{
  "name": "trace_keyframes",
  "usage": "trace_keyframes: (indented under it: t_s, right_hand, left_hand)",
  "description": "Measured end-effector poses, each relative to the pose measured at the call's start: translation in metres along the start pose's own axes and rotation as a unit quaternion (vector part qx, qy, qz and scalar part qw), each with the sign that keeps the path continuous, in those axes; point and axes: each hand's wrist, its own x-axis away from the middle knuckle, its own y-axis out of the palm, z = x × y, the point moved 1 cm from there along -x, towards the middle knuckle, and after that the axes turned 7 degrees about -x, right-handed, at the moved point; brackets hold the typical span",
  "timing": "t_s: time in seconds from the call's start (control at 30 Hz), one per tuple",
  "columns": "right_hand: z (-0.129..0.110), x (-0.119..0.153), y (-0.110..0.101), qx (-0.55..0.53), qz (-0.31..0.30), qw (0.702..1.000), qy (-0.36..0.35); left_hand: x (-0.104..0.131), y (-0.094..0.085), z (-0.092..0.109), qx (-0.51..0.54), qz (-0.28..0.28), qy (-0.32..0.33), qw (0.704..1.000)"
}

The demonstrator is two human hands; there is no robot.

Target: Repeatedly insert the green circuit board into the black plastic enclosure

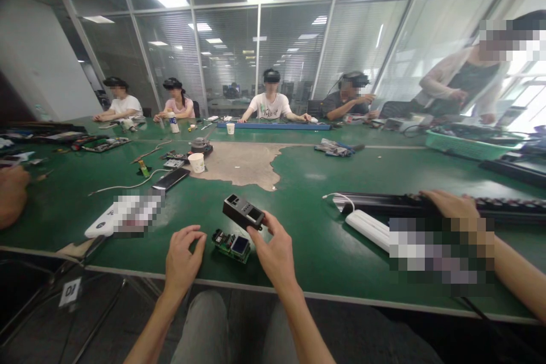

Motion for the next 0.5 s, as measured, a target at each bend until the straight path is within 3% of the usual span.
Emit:
trace_keyframes:
  t_s: [0.2,0.5]
  right_hand:
    - [0.031,0.0,0.009,0.082,-0.026,0.996,0.006]
    - [0.045,0.0,0.013,0.192,-0.052,0.98,-0.021]
  left_hand:
    - [-0.001,0.001,-0.001,-0.003,0.003,-0.002,1.0]
    - [0.0,0.002,-0.003,-0.004,0.009,-0.007,1.0]
